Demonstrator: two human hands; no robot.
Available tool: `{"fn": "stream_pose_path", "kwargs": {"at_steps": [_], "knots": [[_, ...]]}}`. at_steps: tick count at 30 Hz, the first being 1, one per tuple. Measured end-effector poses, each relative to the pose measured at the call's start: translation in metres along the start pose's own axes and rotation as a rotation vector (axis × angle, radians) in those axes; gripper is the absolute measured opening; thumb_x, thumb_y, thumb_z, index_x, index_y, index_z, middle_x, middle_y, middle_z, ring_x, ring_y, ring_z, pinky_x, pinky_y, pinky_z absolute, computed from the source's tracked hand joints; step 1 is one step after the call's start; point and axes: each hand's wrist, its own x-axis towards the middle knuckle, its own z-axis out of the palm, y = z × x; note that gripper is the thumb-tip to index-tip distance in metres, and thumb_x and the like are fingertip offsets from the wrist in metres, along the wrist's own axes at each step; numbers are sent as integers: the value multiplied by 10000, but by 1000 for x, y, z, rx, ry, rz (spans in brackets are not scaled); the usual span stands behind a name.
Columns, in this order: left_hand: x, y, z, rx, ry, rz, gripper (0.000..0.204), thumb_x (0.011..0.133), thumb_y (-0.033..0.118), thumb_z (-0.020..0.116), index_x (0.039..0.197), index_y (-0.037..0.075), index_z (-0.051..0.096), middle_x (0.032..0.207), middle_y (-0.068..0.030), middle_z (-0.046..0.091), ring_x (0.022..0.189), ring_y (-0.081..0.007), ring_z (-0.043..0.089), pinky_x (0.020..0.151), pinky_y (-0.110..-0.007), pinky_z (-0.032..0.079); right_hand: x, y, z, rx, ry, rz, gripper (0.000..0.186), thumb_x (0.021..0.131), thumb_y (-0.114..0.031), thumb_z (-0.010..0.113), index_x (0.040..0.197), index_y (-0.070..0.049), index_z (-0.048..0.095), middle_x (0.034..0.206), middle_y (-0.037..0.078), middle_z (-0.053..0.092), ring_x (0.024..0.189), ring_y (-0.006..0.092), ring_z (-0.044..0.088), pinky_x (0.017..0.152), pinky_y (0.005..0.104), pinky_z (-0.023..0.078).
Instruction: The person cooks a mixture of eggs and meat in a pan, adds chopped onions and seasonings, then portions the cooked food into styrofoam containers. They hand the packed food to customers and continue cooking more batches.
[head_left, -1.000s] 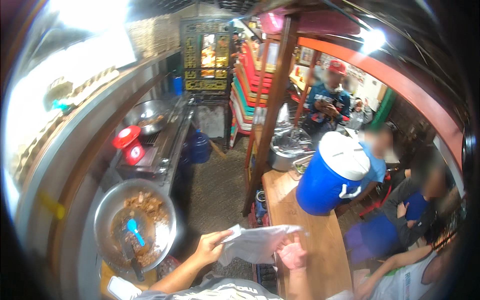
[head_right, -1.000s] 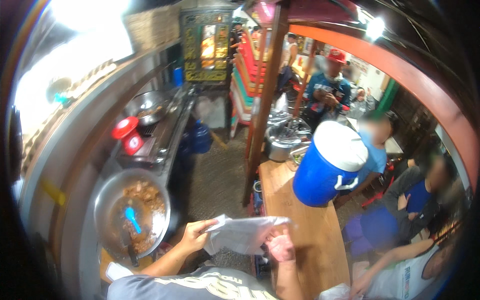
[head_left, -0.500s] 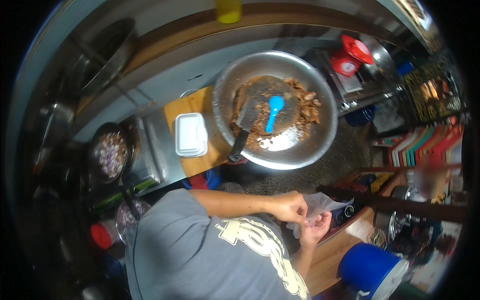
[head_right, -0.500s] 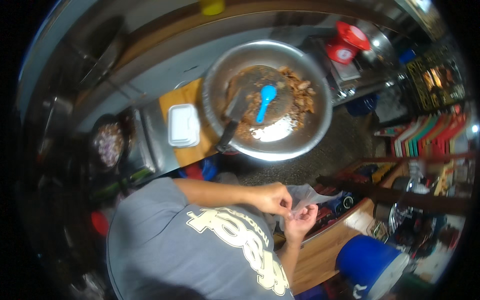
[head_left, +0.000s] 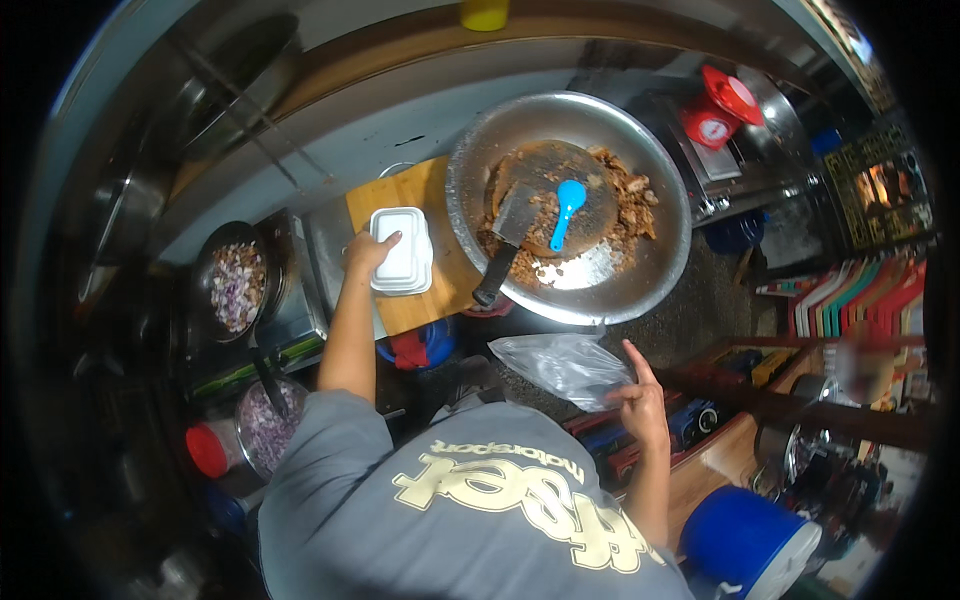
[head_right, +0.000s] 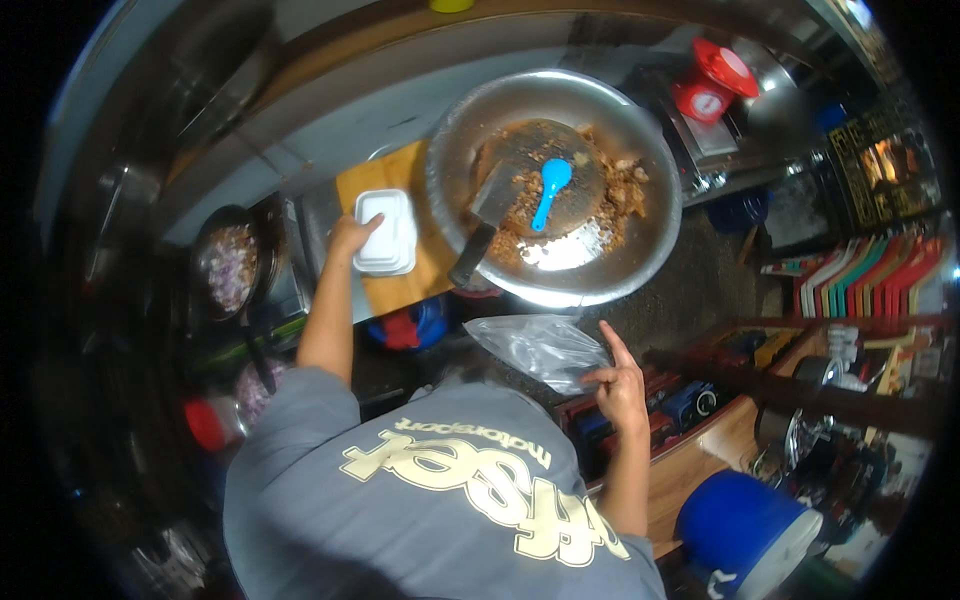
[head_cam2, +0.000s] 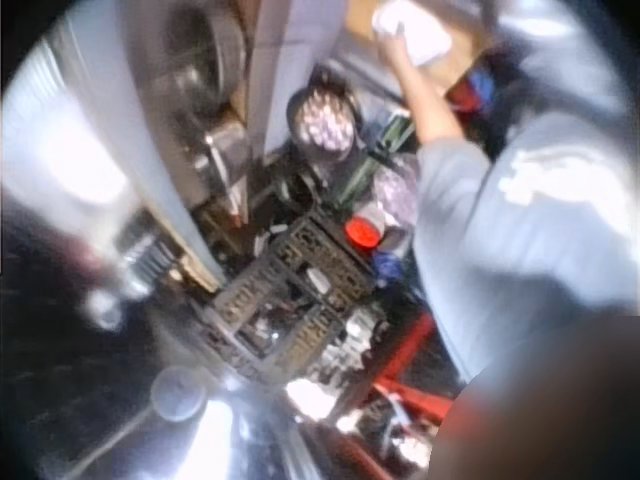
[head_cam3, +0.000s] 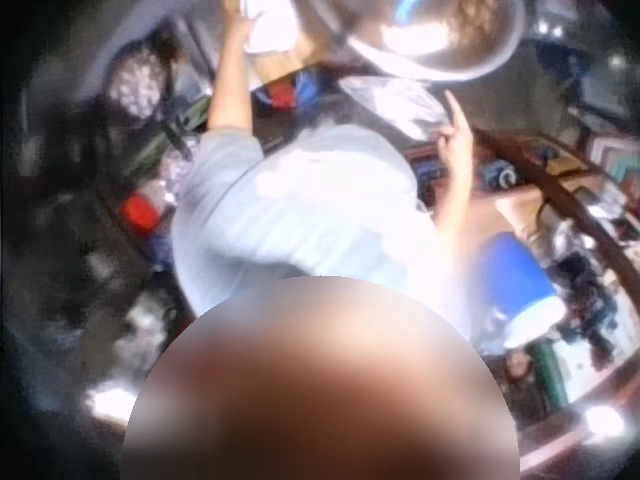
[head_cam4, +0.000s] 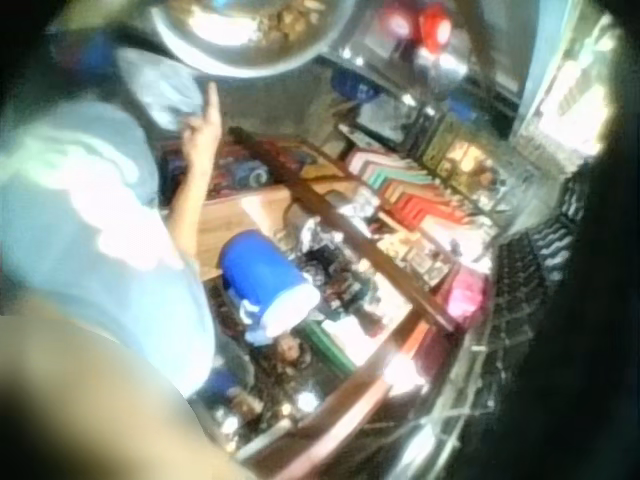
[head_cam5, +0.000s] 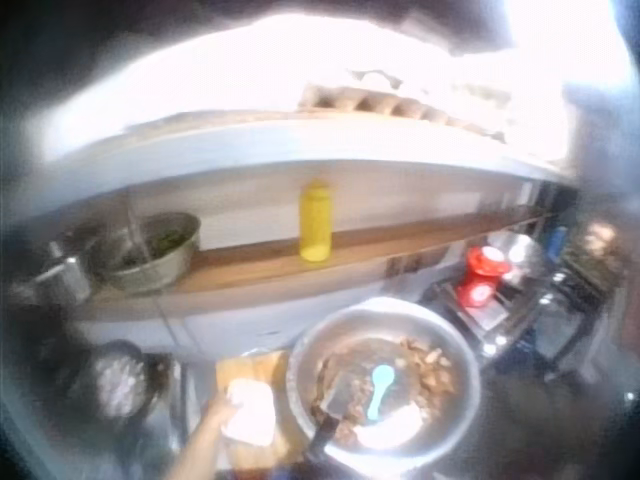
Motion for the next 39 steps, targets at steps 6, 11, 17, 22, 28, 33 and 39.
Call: {"fn": "stream_pose_path", "kwargs": {"at_steps": [6,11,17,22,28,33,39], "knots": [[8,-17,16,-828,-316,-78,431,783,153,824,1122,-70,682,1024,-143,726,891,-233,708,785,-344,565,-32,25,10,-1,-53,247,882,614,144,661,1418,-106,400,1616,131,237,1397,358,404,1135,375,393],[-58,36,-24,-1318,-406,-162,570,801,-9,645,1341,-57,469,1198,-201,628,1059,-337,663,922,-465,572,-60,40,19,135,45,430,1247,557,-44,886,1552,26,139,1647,200,86,1503,335,204,1212,345,259],[-233,169,101,-1274,-804,277,528,740,38,819,1204,-53,584,1123,-110,655,973,-210,645,879,-367,537,-47,24,15,279,-9,635,1534,396,-405,997,1523,118,97,1611,295,127,1520,357,117,1243,383,147],[-317,216,203,-870,-1551,241,238,915,215,643,995,-6,680,895,-67,676,786,-161,643,662,-297,530,-28,-41,-31,106,-254,641,1129,670,-461,859,1517,21,288,1311,296,581,1250,373,566,1084,414,425],[-333,263,199,-661,-1917,382,406,957,274,597,1188,-59,619,1020,-77,685,858,-173,640,734,-297,544,-160,-48,-53,773,568,212,1019,734,-604,763,1465,12,408,1370,222,516,1291,349,481,1097,449,375],[-428,320,183,-526,-1567,1628,484,874,216,699,1285,-10,580,1252,-191,614,1113,-309,588,951,-398,474,-225,19,67,1666,1492,334,877,722,-318,803,1442,10,425,1340,163,581,1218,299,574,1044,447,467],[-457,342,138,861,-2643,2055,1054,639,152,908,1509,-7,335,1466,-195,469,1353,-279,433,1144,-383,331,-286,10,183,1768,1933,-80,799,652,-271,656,1361,56,485,1225,244,626,1089,418,630,980,560,512]]}}
